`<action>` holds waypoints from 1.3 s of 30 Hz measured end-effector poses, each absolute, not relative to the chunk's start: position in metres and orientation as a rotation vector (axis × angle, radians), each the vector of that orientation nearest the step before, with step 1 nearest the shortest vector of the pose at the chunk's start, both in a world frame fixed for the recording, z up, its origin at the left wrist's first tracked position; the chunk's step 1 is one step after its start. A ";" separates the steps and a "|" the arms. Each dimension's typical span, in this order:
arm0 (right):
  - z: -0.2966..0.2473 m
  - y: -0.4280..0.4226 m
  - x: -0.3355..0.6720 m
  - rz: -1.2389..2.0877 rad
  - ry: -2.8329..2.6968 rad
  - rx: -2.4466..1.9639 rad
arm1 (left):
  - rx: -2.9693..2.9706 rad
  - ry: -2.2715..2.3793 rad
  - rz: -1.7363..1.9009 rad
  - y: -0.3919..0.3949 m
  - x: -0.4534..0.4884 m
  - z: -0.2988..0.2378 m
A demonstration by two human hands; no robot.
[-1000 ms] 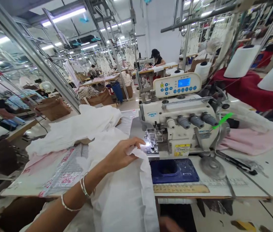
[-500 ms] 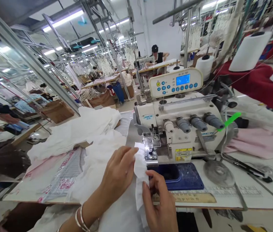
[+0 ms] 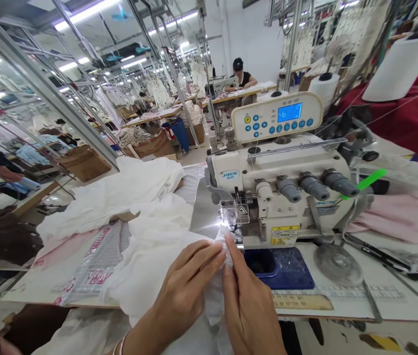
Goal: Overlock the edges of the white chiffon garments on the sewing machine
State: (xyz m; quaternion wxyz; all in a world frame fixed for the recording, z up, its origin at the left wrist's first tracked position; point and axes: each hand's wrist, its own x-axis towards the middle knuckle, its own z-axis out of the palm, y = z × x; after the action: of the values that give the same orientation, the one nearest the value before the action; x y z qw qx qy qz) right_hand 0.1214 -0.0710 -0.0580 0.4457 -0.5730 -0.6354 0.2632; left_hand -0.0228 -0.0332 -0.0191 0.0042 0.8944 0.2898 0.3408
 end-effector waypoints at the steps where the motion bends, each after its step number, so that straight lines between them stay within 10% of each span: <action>1: -0.057 -0.070 0.122 0.669 -1.576 -1.428 | 2.793 0.904 1.075 -0.034 -0.023 -0.019; 39: -0.073 -0.092 0.119 0.968 -0.997 -1.433 | 2.856 1.057 1.223 -0.024 0.001 -0.023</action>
State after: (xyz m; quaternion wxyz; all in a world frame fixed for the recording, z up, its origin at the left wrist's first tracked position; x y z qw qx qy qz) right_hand 0.1192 -0.0917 -0.0729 0.5418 -0.6034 -0.4199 0.4075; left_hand 0.0006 -0.0235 -0.0233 -0.0699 0.8681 0.3213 0.3718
